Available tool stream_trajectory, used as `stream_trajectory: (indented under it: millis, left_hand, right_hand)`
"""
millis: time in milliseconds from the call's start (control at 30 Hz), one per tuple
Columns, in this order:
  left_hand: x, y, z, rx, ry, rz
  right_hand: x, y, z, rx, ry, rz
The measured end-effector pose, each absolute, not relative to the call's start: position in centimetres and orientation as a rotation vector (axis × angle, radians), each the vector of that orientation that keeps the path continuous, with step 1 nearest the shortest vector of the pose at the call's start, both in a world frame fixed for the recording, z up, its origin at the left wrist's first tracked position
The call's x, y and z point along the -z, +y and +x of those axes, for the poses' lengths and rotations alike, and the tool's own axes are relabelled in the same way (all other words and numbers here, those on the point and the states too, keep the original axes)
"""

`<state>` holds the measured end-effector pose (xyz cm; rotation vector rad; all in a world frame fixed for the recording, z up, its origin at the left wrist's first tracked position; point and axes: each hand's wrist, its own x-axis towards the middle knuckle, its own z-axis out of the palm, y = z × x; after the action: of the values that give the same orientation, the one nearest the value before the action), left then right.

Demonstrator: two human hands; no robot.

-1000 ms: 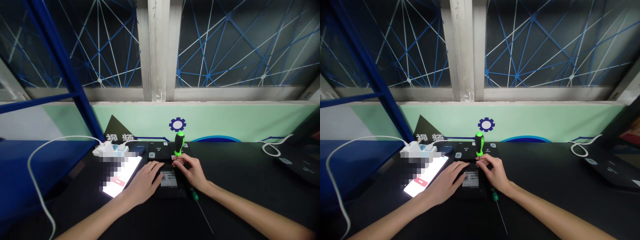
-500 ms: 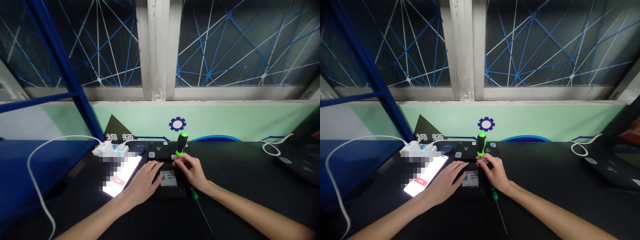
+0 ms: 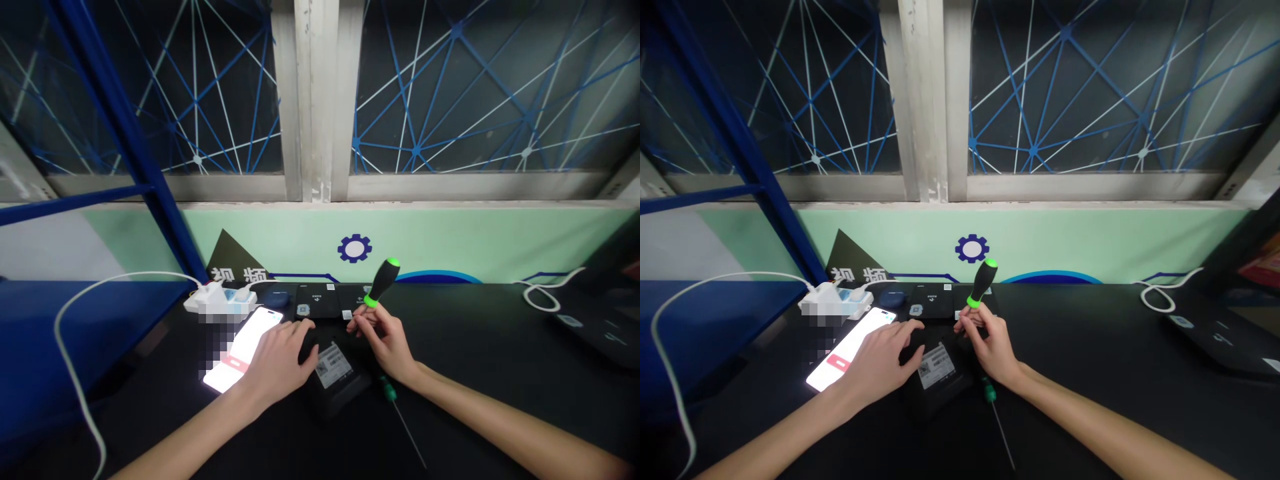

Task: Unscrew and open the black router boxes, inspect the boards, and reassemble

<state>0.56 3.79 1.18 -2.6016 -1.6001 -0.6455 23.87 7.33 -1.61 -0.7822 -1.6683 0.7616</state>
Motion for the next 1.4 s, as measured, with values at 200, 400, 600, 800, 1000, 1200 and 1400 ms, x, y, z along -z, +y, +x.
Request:
stream_trajectory:
  millis: [200, 400, 600, 800, 1000, 1200, 1400]
  left_hand:
    - [-1.5, 3.8, 0.2, 0.488, -1.598, -2.607]
    - [-1.5, 3.7, 0.2, 0.461, -1.591, -2.642]
    - [-0.7, 3.9, 0.5, 0.740, -1.466, -2.662]
    - [0.3, 4.1, 0.3, 0.784, -1.434, -2.748]
    - [-0.2, 3.7, 0.7, 0.824, -1.478, -2.811]
    - [-0.1, 3.8, 0.7, 0.839, -1.510, -2.815]
    - [0.0, 3.7, 0.8, 0.833, -1.500, -2.795]
  right_hand:
    - [1.5, 7.2, 23.8, -0.759, -1.686, -0.792]
    - [1.3, 7.2, 23.9, -0.762, -1.696, -0.791]
    - [1.3, 7.1, 23.9, -0.737, -1.707, -0.792]
    - [1.5, 7.2, 23.9, -0.763, -1.713, -0.780]
    - [1.5, 7.2, 23.9, -0.740, -1.754, -0.785]
    - [1.7, 7.3, 24.2, -0.680, -1.828, -0.785]
    - [1.9, 7.3, 24.3, -0.656, -1.846, -0.773]
